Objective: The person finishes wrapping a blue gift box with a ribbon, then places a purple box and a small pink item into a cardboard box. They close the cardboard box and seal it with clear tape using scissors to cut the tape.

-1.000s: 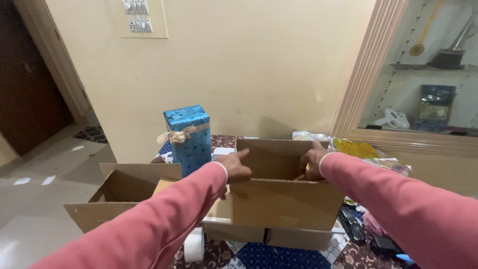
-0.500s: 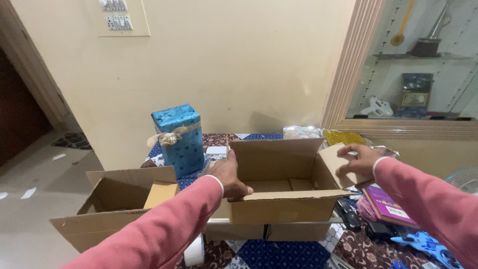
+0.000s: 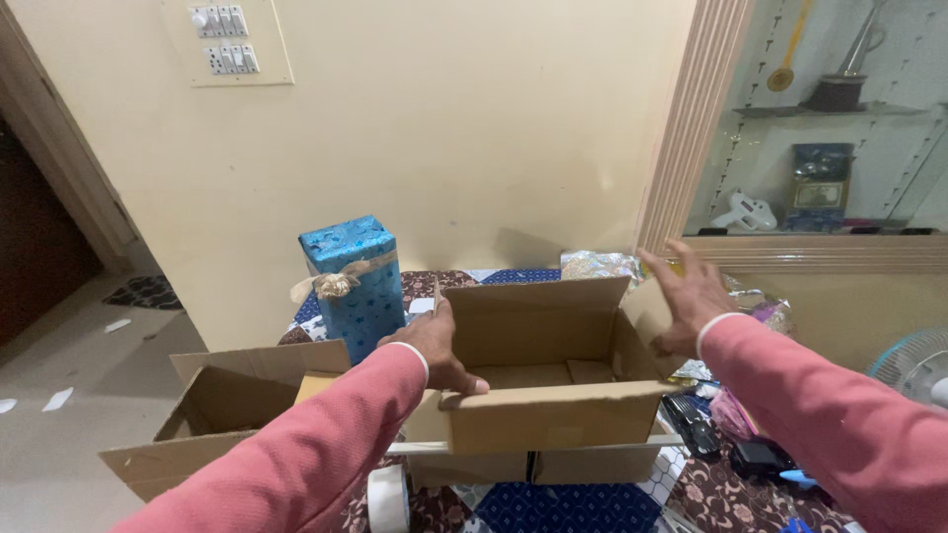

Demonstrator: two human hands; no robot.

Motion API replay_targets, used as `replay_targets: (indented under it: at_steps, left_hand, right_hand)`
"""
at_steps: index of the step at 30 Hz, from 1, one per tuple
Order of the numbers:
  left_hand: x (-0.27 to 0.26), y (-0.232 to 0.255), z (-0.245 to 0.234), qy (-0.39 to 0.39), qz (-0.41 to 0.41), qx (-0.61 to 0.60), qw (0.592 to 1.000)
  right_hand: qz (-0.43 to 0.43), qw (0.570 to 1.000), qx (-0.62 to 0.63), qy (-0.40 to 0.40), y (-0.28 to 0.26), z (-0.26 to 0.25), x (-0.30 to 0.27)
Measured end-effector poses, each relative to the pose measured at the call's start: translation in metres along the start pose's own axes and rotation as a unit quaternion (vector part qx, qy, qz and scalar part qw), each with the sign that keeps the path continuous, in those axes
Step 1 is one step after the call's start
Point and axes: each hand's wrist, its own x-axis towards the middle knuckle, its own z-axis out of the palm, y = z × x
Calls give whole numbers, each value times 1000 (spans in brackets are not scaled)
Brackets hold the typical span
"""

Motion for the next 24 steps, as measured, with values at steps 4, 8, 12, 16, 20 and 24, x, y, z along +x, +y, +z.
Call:
replay_targets:
  at_steps: [4, 8, 12, 16, 20, 24]
  left_hand:
    - [0, -4, -2, 6, 14, -4, 1000]
    - [-5, -14, -3, 20, 20, 5, 1000]
    - [-13, -21, -4, 13, 7, -6, 1000]
    - [-14, -19, -5, 13, 0, -2, 1000]
    - [-6, -18, -2, 4, -1, 6, 1000]
    - [2, -20, 1, 14, 33, 1, 999]
  right_hand:
    - [-67, 990, -81, -97, -27, -22, 1]
    - [-44, 987, -10, -153, -26, -15, 0]
    - [-72, 983, 88, -147, -2, 4, 2]
    - [-117, 977, 120, -130, 14, 20, 8]
    - [-90, 978, 115, -147, 21, 28, 10]
    - [-114, 980, 97, -133, 26, 33, 11]
